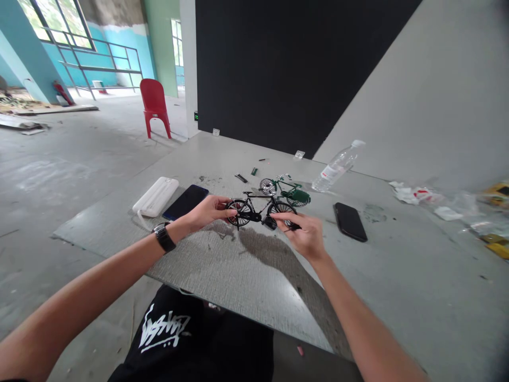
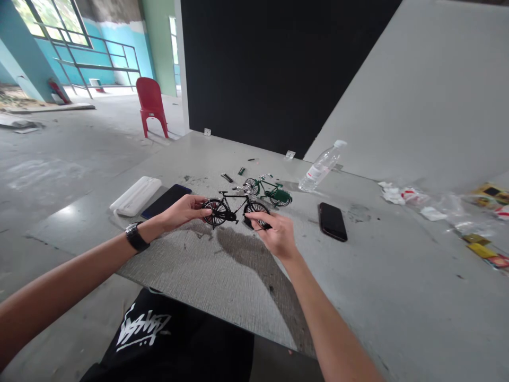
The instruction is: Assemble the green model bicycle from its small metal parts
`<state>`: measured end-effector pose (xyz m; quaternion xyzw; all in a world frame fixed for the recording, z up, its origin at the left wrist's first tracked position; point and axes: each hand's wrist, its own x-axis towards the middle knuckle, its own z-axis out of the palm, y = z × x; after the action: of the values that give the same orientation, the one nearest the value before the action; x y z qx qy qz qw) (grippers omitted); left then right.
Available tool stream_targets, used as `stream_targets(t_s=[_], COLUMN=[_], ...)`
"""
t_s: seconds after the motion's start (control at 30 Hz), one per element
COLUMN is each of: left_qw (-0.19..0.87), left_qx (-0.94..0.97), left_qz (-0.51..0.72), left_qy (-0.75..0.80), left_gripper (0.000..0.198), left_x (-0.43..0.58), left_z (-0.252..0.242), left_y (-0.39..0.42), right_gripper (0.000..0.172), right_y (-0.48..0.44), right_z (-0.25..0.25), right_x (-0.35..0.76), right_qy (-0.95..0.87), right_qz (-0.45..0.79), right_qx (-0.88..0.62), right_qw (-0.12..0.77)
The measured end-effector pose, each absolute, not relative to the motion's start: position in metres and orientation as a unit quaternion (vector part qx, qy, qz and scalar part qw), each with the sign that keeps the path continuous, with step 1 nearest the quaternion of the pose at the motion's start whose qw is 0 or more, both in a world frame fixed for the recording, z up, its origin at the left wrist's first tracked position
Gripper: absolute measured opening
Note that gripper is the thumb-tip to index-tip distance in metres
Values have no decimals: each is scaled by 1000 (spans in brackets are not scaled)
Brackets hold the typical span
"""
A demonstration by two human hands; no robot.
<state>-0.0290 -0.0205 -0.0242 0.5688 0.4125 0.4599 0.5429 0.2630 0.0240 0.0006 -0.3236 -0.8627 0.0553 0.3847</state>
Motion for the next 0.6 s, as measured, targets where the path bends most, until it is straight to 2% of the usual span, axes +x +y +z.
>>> stream_targets(t_s=[0.6], left_qw=[556], left_qx=[559], left_qz=[466], left_qy=[401], left_gripper=[38], left_x=[-28], left_z=[-19], left_y=[-23], right_gripper=[20], right_y=[29], right_z=[5], right_x=[271], right_qy=[-898], right_qz=[33], right_qx=[-268], right_qw=[347])
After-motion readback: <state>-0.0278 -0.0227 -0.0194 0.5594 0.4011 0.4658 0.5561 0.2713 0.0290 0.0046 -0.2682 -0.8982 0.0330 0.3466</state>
